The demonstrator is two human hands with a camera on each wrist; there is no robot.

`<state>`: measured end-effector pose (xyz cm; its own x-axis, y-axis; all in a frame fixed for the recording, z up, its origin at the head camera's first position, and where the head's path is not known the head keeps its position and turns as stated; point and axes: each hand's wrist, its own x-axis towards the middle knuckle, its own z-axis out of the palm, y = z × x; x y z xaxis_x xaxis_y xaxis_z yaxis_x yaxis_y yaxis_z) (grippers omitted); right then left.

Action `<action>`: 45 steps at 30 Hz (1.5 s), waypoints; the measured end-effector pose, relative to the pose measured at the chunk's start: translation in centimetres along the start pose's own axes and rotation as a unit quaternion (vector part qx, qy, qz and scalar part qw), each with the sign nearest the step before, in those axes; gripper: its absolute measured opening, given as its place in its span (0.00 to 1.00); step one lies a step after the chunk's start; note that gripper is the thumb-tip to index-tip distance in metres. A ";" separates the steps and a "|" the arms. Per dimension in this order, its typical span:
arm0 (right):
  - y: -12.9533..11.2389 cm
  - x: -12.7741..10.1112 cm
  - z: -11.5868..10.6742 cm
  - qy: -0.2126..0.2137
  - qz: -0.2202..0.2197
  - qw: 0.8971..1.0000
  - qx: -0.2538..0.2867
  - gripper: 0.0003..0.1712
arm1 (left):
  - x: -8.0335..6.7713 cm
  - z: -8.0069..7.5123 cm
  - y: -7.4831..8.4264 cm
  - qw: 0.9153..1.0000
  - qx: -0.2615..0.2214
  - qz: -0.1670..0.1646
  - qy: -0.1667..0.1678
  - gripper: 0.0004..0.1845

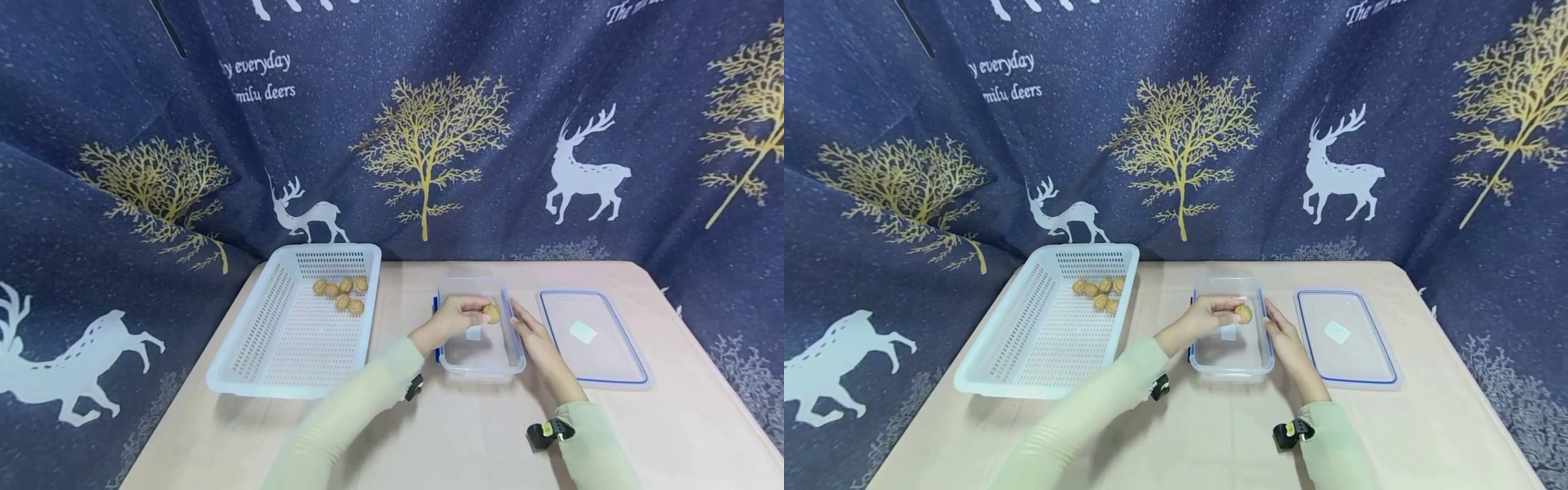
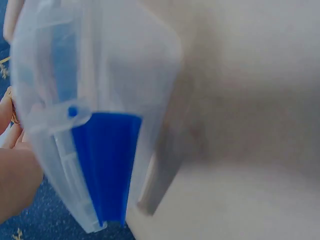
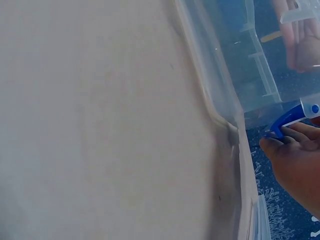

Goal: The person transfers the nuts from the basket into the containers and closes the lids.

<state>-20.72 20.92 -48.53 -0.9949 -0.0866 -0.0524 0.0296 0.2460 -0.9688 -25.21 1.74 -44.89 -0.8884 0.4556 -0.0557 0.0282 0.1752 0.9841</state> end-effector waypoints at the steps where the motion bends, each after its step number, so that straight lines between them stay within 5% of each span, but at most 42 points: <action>1: 0.0 0.0 0.1 0.006 -0.003 1.000 0.002 0.32 | 0.0 0.2 -0.2 1.000 -0.002 -0.002 -0.003 0.19; 17: 0.7 0.3 -0.2 -0.016 0.017 1.000 0.021 0.32 | -1.0 2.8 -2.2 0.998 0.021 -0.016 -0.052 0.17; 32: 0.5 0.0 -0.1 -0.011 -0.001 1.000 0.012 0.32 | -1.3 3.0 -2.1 0.991 0.057 -0.069 -0.097 0.16; 45: 0.6 0.1 -0.1 -0.012 0.008 1.000 0.013 0.32 | -1.1 2.9 -1.9 0.993 0.067 -0.061 -0.076 0.16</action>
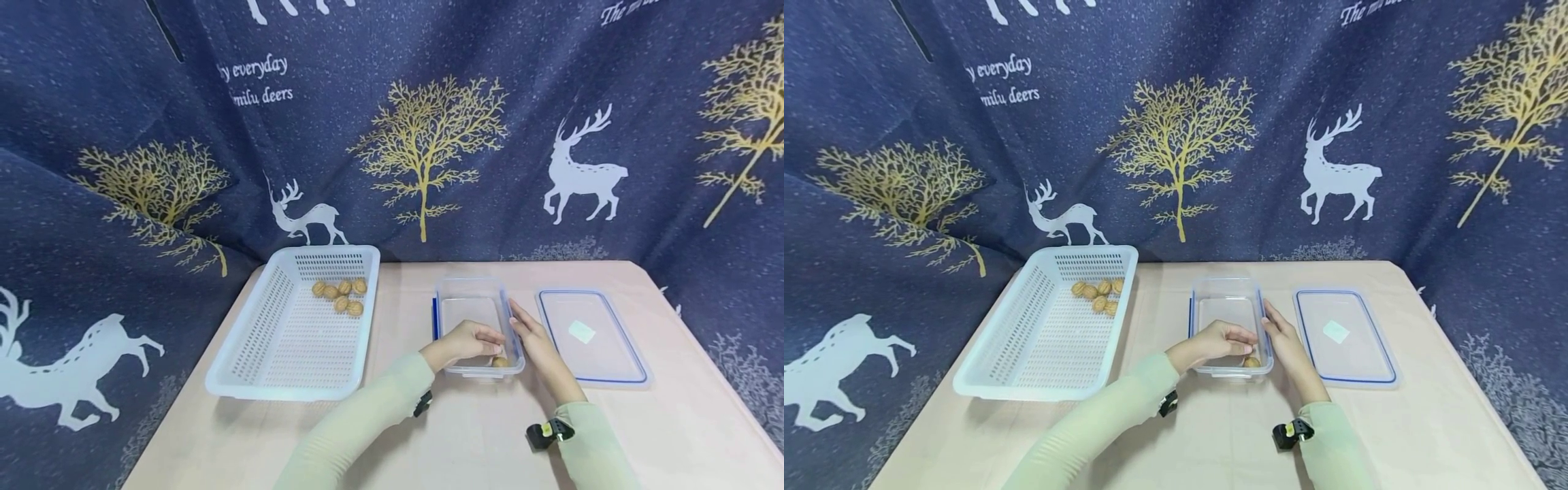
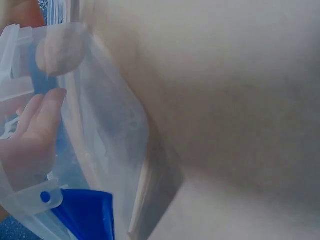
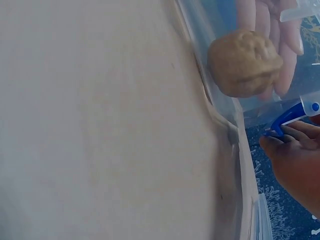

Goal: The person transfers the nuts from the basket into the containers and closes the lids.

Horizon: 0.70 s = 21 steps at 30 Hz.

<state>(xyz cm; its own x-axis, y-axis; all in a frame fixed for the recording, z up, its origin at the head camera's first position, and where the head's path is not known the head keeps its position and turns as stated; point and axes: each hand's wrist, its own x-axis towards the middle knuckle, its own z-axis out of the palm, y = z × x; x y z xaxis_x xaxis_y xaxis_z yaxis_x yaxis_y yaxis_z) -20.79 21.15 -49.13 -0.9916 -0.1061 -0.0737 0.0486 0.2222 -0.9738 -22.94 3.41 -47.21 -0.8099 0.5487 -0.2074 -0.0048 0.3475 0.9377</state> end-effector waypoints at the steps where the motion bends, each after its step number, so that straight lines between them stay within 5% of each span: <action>1: 0.0 0.0 0.0 0.000 0.002 1.000 0.001 0.32 | 0.1 -0.1 0.1 1.000 0.003 0.001 0.001 0.16; 21: 0.2 0.2 0.1 0.006 0.001 1.000 -0.011 0.32 | 0.4 -4.2 3.4 0.998 -0.013 0.051 0.027 0.16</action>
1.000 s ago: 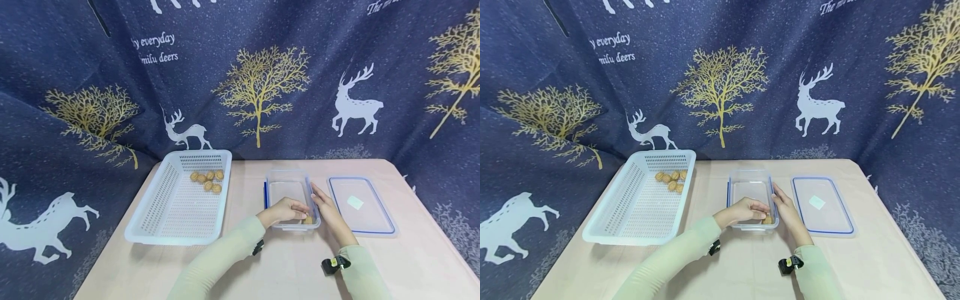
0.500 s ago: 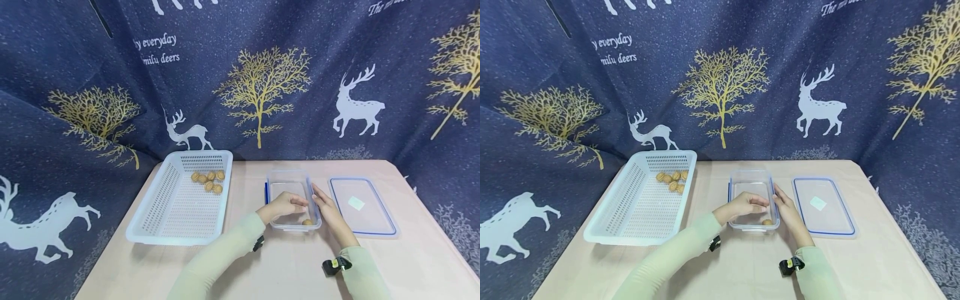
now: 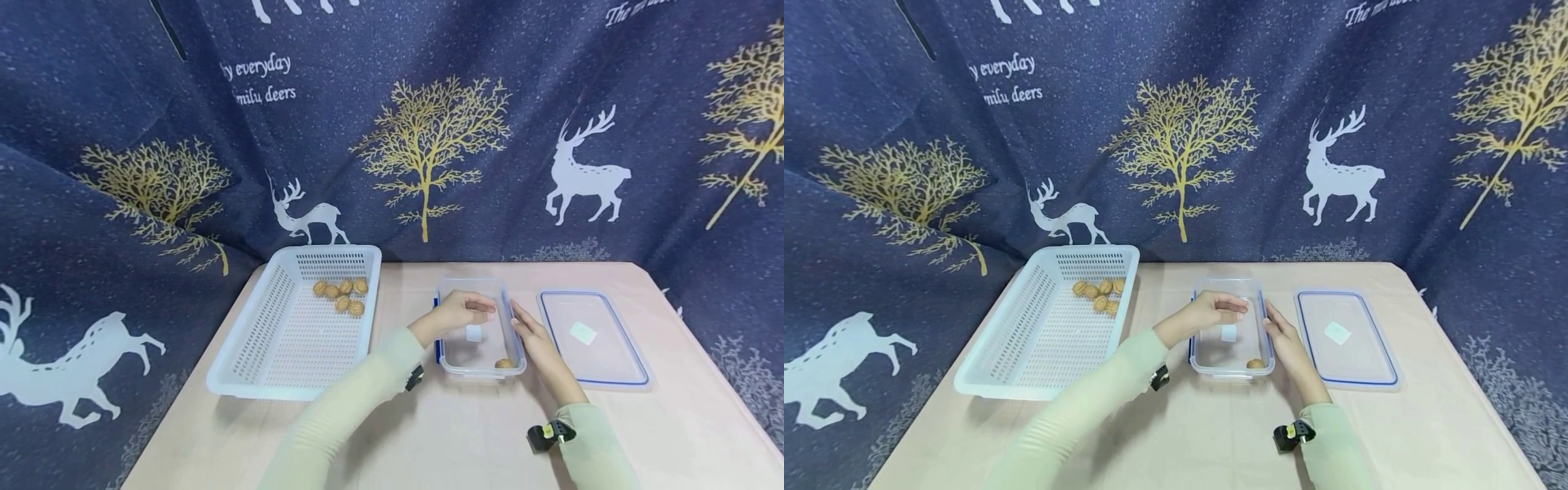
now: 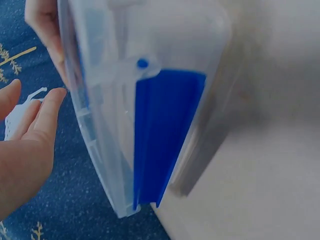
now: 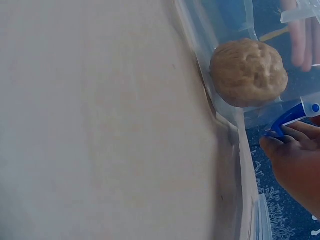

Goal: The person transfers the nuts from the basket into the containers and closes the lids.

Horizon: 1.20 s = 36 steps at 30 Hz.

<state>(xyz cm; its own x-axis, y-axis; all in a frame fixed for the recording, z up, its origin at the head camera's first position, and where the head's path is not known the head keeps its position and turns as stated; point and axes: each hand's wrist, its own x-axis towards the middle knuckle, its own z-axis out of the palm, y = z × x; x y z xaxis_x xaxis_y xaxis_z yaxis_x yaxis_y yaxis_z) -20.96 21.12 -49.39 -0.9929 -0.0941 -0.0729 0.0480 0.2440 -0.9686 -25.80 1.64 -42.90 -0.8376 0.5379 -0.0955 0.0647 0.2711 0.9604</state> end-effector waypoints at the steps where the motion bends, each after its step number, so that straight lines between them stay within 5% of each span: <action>1: 0.0 0.0 0.0 0.001 -0.001 1.000 -0.001 0.32 | 0.1 -0.2 0.2 1.000 -0.004 0.000 0.004 0.16; 26: 0.0 -0.2 0.0 0.006 -0.006 1.000 -0.009 0.33 | -1.2 -8.1 4.2 0.997 -0.031 0.029 0.058 0.18; 36: -0.1 -0.3 0.0 0.005 -0.014 1.000 0.006 0.32 | -2.9 -11.9 4.8 0.988 -0.108 0.037 0.104 0.20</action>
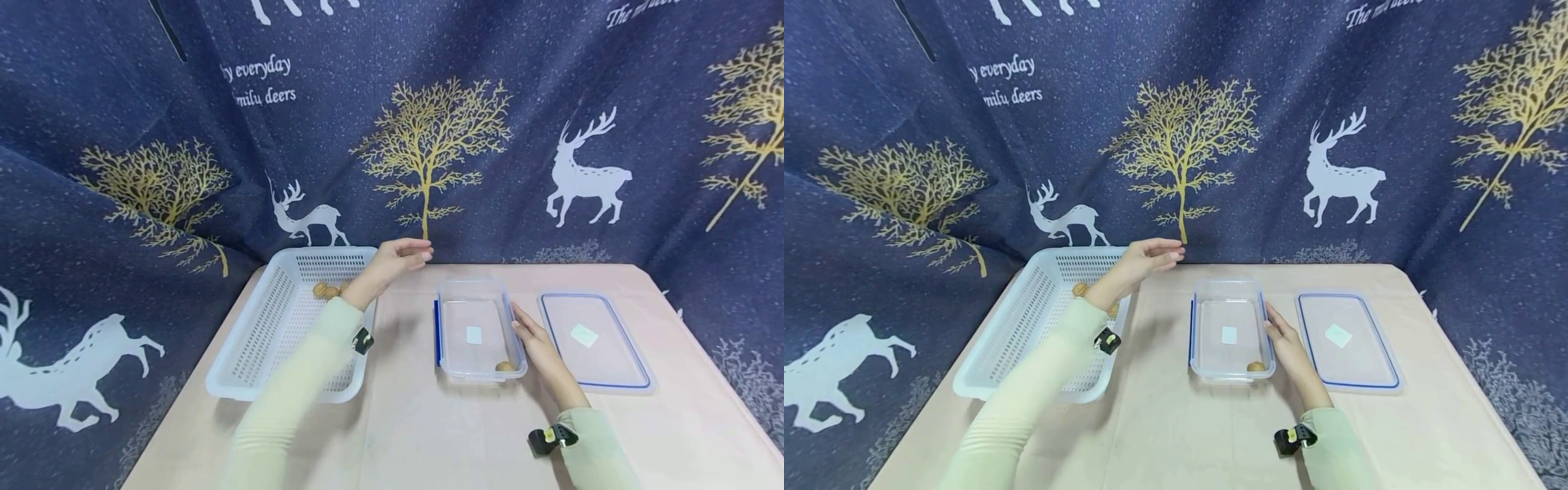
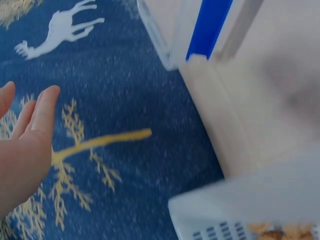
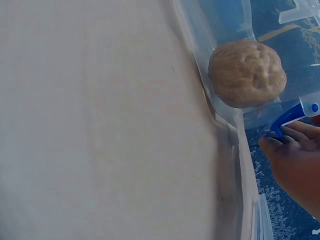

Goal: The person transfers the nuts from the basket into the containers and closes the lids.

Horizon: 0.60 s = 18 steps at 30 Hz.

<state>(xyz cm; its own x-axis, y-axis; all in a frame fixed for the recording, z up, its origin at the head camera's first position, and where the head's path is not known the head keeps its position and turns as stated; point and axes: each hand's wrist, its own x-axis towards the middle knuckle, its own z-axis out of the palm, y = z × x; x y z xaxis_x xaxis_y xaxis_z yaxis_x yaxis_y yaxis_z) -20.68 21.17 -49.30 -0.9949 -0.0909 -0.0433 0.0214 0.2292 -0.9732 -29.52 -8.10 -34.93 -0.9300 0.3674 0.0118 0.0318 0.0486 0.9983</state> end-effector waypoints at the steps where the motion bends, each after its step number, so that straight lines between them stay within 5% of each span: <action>1: 0.0 0.0 0.0 0.001 -0.002 1.000 0.005 0.32 | -0.1 -0.4 0.1 1.000 -0.007 0.003 0.005 0.20; 18: 0.3 0.2 -0.1 -0.008 -0.005 1.000 0.016 0.33 | -0.6 -6.6 -1.4 0.995 -0.033 0.016 0.097 0.21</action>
<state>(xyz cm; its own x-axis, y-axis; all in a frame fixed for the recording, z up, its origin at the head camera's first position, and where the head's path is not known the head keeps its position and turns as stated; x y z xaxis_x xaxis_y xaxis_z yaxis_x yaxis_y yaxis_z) -20.84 21.27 -49.54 -0.9934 -0.1081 -0.0372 0.0153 0.1965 -0.9804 -31.43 -14.49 -35.97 -0.9823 0.1812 0.0480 0.0445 -0.0229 0.9987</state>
